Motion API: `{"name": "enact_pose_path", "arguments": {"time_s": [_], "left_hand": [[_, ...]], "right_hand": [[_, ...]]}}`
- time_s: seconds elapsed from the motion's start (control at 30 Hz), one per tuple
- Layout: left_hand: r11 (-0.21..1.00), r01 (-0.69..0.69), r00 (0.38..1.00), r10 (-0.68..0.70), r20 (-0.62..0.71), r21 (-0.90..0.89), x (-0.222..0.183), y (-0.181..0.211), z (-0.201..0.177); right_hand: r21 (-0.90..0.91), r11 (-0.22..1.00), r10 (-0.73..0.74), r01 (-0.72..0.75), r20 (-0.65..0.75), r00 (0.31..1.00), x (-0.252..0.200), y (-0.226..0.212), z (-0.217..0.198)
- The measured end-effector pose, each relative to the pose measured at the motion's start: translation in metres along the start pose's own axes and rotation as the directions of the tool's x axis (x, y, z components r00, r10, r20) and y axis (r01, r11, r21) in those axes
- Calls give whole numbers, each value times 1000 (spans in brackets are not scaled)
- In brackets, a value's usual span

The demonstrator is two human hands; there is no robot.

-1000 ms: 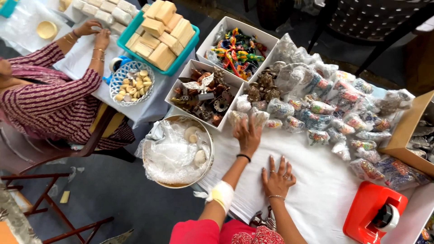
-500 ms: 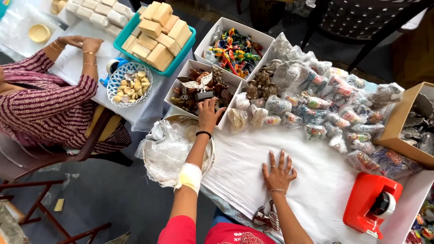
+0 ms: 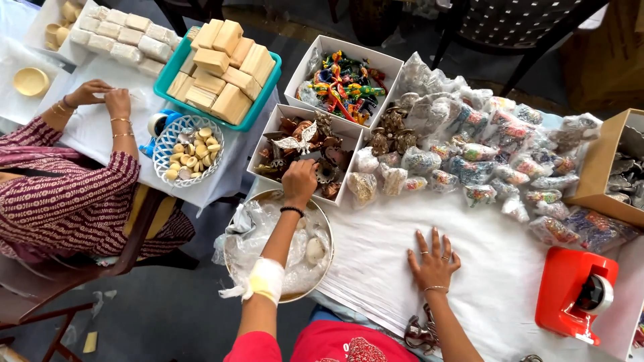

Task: Wrapping small figurines and souvenir items in bubble wrap for shipping or storage.

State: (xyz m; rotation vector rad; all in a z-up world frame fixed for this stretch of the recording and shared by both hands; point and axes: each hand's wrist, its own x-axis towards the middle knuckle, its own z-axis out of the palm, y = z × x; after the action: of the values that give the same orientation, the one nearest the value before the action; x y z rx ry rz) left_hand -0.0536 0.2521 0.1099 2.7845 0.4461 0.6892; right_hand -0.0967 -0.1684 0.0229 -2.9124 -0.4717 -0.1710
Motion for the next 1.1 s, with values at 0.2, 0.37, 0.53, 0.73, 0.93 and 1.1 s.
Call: {"name": "enact_pose_path", "arguments": {"time_s": [0.2, 0.37, 0.53, 0.73, 0.93, 1.1], "left_hand": [[943, -273, 957, 287, -48, 188, 34, 32, -25], [903, -404, 895, 357, 267, 146, 76, 21, 25], [866, -499, 713, 432, 553, -32, 89, 7, 66], [706, -680, 647, 451, 615, 198, 101, 21, 88], [599, -693, 685, 376, 624, 401, 99, 20, 119], [600, -769, 597, 550, 584, 222, 114, 8, 108]], "right_hand": [[-5, 1000, 3, -3, -28, 1000, -1, 0, 1], [13, 1000, 10, -9, -74, 997, 2, 0, 1], [16, 1000, 24, -23, -58, 998, -3, -2, -4], [-26, 999, 31, -33, -43, 999, -1, -1, -2], [-33, 999, 32, -33, -31, 999, 0, -1, -1], [-5, 1000, 30, -31, -61, 998, -2, 1, 4]]}}
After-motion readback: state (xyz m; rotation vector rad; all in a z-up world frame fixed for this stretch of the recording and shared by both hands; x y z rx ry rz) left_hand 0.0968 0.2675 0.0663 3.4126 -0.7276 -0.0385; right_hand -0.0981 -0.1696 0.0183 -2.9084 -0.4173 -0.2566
